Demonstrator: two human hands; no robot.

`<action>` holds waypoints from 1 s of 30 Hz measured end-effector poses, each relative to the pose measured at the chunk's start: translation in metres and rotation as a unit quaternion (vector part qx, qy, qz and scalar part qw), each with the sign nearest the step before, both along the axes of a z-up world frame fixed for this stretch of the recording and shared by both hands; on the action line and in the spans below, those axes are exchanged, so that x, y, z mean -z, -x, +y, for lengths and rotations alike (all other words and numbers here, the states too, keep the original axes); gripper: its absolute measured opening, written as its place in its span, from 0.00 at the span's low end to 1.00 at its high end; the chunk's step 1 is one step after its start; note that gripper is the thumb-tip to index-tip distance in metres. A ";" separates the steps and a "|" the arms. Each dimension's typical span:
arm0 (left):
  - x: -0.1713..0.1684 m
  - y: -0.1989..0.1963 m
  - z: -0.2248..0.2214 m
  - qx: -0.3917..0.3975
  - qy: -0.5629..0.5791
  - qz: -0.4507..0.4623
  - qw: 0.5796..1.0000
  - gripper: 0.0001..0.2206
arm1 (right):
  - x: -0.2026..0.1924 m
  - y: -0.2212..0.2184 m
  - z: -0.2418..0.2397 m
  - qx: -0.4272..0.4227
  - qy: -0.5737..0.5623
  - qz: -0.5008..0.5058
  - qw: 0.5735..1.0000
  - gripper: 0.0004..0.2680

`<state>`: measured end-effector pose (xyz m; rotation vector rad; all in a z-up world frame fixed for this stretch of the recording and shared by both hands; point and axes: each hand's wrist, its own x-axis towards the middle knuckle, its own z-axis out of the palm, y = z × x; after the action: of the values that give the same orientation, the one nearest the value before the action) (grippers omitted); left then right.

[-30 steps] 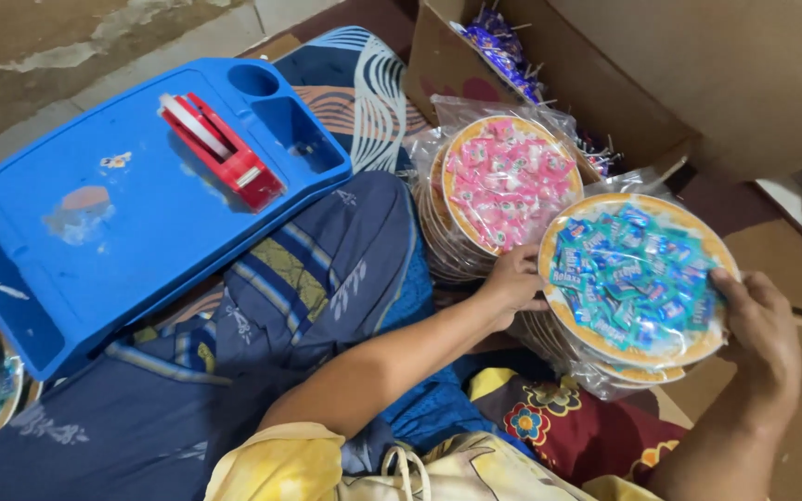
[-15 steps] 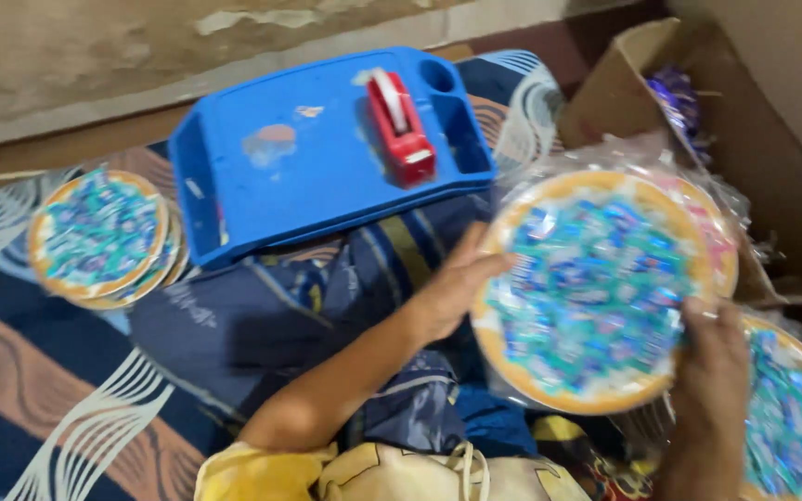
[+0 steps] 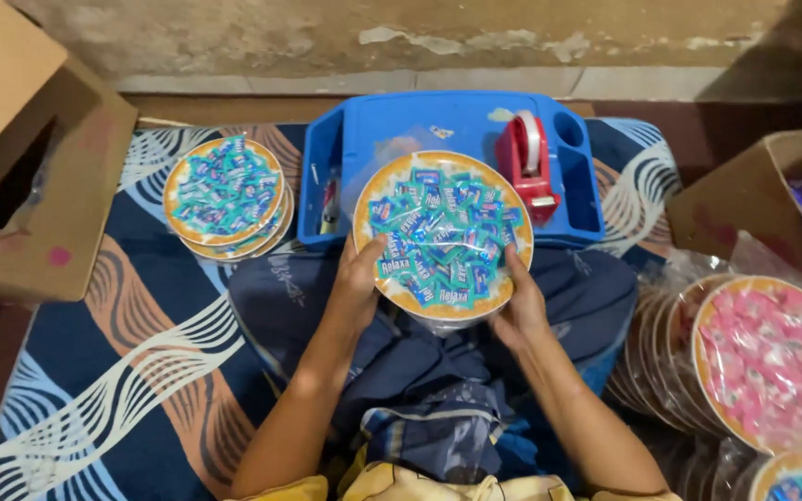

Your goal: The person wraps round plastic plates filled with candies in clear plastic sheets and secures them using a tape dispenser.

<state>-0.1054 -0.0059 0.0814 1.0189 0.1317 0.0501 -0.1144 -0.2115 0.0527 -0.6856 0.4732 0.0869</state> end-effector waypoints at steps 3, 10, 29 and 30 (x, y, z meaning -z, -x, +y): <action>0.033 -0.017 0.011 -0.066 -0.171 -0.049 0.982 0.19 | 0.030 -0.013 -0.004 0.025 0.052 0.019 0.998 0.16; 0.025 -0.050 -0.030 -0.088 -0.677 -0.167 0.712 0.32 | 0.009 -0.062 -0.012 0.011 0.172 -0.045 0.984 0.15; 0.023 -0.170 -0.055 -0.053 -0.094 -0.014 0.994 0.30 | -0.087 -0.110 0.066 0.085 0.869 -0.480 0.092 0.22; 0.027 -0.173 -0.048 -0.044 -0.087 -0.005 0.995 0.29 | -0.090 -0.105 0.070 0.102 0.856 -0.502 0.077 0.20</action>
<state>0.0676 -0.0541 0.0546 1.1864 0.1649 0.1489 -0.0093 -0.1415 0.1428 -2.6944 -1.2398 -1.5172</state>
